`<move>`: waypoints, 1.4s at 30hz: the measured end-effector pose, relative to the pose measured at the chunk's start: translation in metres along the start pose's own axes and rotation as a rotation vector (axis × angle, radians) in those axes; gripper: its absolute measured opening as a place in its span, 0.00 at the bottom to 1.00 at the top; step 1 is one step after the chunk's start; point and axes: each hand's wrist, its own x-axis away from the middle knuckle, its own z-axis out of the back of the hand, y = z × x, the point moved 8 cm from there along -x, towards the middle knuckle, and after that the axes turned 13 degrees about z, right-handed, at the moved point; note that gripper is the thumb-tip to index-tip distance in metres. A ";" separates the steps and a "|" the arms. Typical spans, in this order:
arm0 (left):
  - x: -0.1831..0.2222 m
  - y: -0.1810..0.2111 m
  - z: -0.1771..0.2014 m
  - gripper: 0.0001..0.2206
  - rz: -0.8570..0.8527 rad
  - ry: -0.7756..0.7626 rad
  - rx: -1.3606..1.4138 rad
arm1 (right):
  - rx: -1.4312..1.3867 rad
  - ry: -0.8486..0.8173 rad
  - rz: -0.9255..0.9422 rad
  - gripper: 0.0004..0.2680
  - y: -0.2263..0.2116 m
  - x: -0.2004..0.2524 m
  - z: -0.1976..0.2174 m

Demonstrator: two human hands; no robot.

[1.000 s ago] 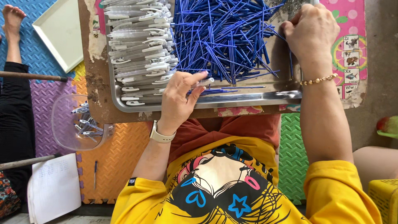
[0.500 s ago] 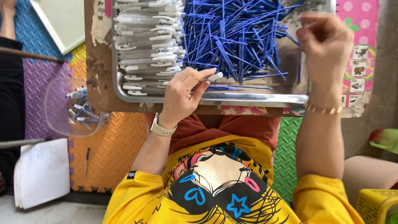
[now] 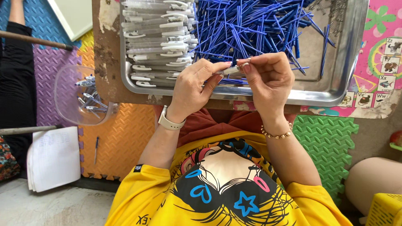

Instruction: The person assembles pens by hand, picking up blue ink tubes and inserting them into white pen bodies one at a time.

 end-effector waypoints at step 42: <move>0.005 -0.020 0.017 0.15 0.125 0.016 0.404 | 0.827 -0.753 -0.030 0.05 0.016 0.001 -0.015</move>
